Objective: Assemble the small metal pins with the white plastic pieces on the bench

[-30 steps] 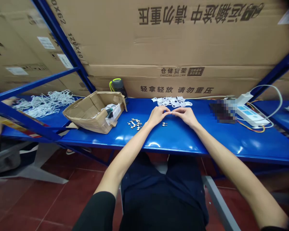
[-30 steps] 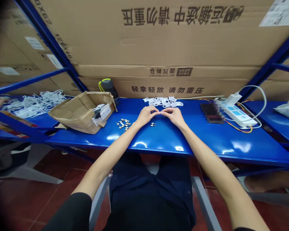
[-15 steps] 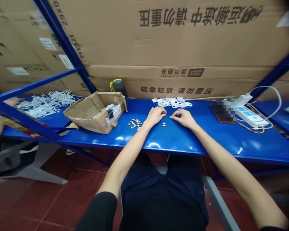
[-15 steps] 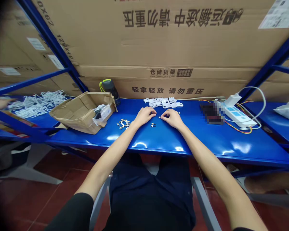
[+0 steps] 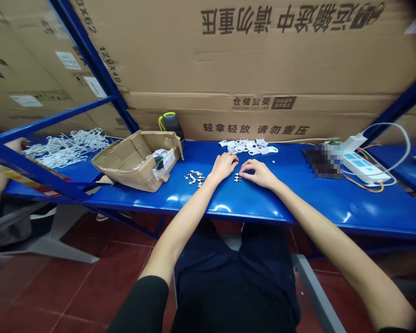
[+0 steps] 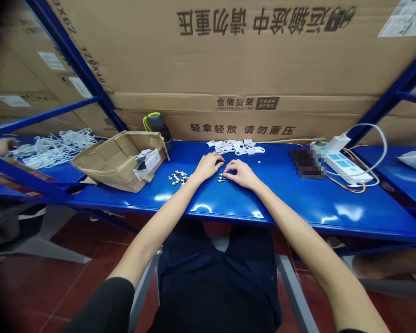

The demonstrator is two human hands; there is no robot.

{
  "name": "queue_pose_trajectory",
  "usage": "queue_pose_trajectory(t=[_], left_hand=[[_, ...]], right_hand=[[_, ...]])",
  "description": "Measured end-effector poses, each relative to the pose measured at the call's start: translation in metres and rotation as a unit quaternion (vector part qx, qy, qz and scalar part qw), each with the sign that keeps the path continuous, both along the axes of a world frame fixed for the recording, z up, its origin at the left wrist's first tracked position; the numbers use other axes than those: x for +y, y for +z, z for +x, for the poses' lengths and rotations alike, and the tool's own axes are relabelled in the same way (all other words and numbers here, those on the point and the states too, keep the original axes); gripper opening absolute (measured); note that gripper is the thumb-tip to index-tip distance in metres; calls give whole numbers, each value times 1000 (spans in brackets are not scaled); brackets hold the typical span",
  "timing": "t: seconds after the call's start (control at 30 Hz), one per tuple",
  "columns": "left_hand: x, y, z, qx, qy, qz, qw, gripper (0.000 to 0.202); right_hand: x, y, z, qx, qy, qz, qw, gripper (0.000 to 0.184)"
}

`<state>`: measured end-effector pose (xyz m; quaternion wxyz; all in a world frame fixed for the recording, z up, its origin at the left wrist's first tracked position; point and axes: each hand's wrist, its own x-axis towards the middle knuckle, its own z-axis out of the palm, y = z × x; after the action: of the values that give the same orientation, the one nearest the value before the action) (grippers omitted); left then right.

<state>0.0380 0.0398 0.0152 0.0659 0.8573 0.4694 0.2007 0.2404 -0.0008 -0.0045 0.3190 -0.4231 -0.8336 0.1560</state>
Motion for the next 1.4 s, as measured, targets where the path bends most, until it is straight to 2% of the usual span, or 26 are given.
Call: queue_pose_trajectory(t=[0.13, 0.23, 0.33, 0.43, 0.67, 0.87, 1.1, 1.23, 1.4], left_hand=[[2, -2, 0, -19, -6, 5, 1000, 21], [4, -3, 1, -60, -17, 5, 998, 23], [5, -4, 3, -116, -73, -3, 991, 29], [7, -5, 4, -133, -127, -5, 983, 27], [9, -5, 4, -147, -105, 14, 983, 21], [3, 0, 5, -108, -108, 46, 987, 20], [4, 3, 3, -100, -100, 49, 989, 21], [7, 3, 0, -171, -89, 45, 980, 20], [9, -1, 0, -236, -107, -14, 966, 20]], right_hand=[[-1, 3, -1, 0, -12, -6, 1000, 23], [2, 3, 3, 23, -63, -12, 998, 25], [6, 3, 9, 57, -128, -2, 990, 25], [8, 3, 14, 76, -153, 4, 985, 24], [7, 4, 13, 122, -140, -11, 982, 29], [6, 4, 13, 225, -81, -128, 963, 45], [9, 4, 18, 305, -119, -176, 928, 47], [12, 4, 23, 339, -140, -160, 917, 48], [14, 6, 23, 338, -124, -112, 926, 52]])
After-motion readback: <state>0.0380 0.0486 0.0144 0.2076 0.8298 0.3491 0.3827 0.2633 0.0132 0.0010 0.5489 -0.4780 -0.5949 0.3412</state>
